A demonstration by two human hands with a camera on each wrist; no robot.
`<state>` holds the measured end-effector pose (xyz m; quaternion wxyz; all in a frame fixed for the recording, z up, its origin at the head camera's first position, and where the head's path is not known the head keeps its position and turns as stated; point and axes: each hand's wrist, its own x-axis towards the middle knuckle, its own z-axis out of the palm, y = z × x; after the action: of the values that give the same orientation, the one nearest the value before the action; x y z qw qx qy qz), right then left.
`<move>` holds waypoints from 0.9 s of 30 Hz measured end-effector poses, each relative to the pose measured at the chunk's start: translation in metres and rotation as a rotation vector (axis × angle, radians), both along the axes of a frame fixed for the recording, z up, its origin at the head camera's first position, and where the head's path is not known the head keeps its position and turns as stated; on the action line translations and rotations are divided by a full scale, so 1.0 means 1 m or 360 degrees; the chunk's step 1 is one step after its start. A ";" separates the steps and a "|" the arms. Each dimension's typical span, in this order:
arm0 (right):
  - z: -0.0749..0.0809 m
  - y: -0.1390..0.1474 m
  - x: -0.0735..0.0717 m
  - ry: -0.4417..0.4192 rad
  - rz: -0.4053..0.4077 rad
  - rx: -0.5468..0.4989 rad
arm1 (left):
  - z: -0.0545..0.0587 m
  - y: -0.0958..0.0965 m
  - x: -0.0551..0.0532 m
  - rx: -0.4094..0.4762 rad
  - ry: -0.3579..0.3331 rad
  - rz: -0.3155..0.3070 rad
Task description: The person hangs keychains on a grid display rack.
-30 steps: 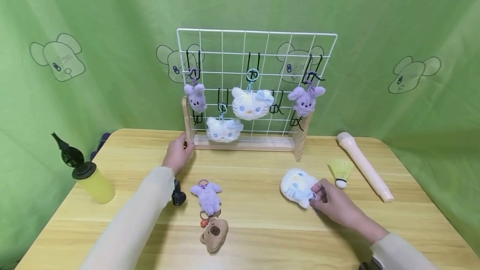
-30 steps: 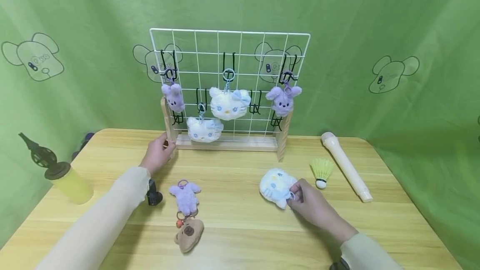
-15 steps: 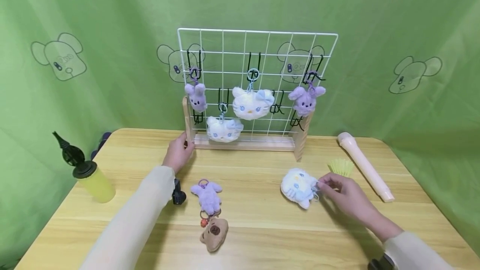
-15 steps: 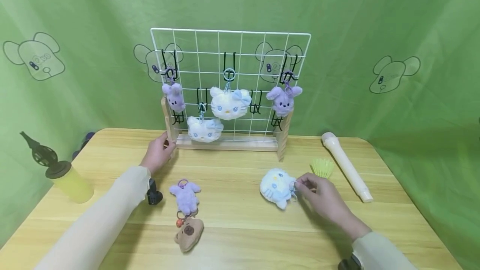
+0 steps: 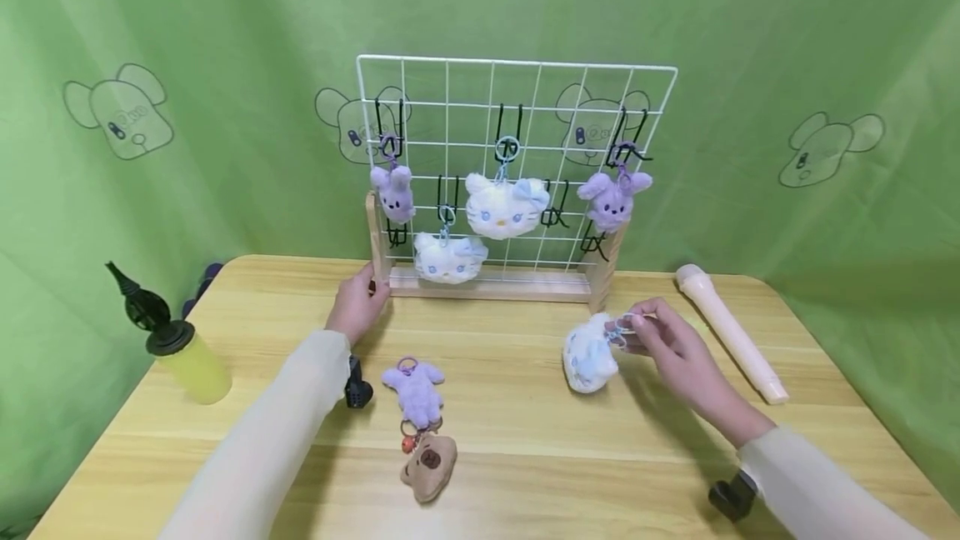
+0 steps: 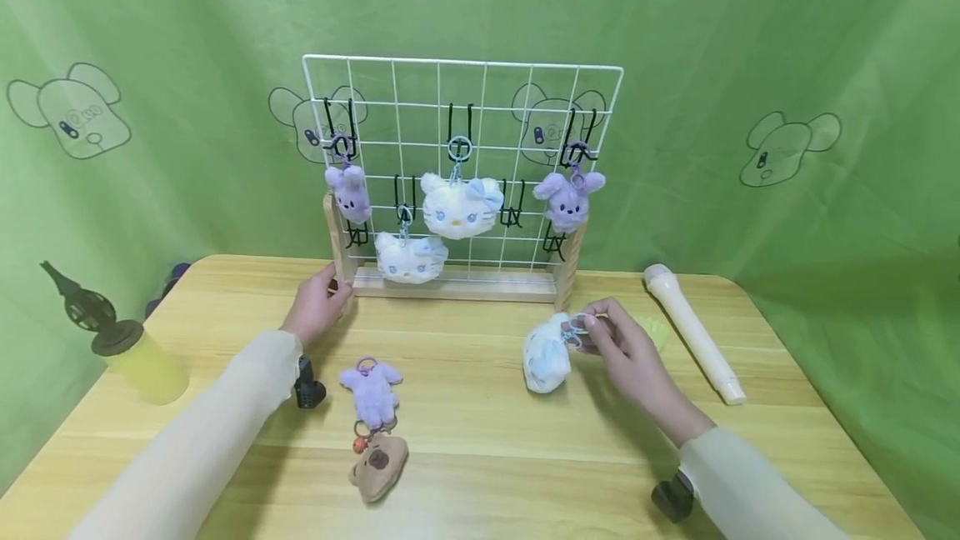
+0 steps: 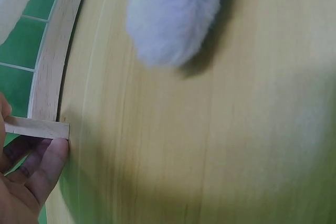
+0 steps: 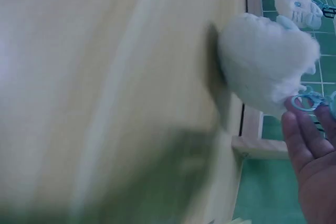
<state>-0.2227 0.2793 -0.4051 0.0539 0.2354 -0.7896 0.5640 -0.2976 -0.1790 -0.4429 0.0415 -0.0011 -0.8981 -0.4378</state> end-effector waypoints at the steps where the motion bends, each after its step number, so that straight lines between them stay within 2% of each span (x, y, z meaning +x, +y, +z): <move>1: 0.002 -0.003 -0.001 0.0003 0.0001 -0.0021 | 0.000 0.000 0.000 -0.0004 0.0000 0.0001; 7: 0.018 -0.021 -0.011 0.0039 -0.0036 -0.0052 | -0.001 0.000 -0.002 -0.0017 0.0017 0.0005; 12: 0.031 -0.037 -0.022 0.0061 -0.0017 -0.0096 | 0.000 0.000 0.000 -0.0013 0.0012 0.0010; 18: 0.048 -0.062 -0.036 0.0118 -0.0140 -0.0062 | -0.002 -0.001 0.001 0.0009 0.0011 0.0011; 27: 0.065 -0.084 -0.062 0.0146 -0.0263 -0.0130 | 0.002 0.001 0.001 -0.0014 -0.0010 0.0017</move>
<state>-0.2847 0.1958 -0.3403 0.1459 0.1927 -0.7794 0.5780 -0.2966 -0.1785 -0.4412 0.0410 0.0048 -0.9002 -0.4335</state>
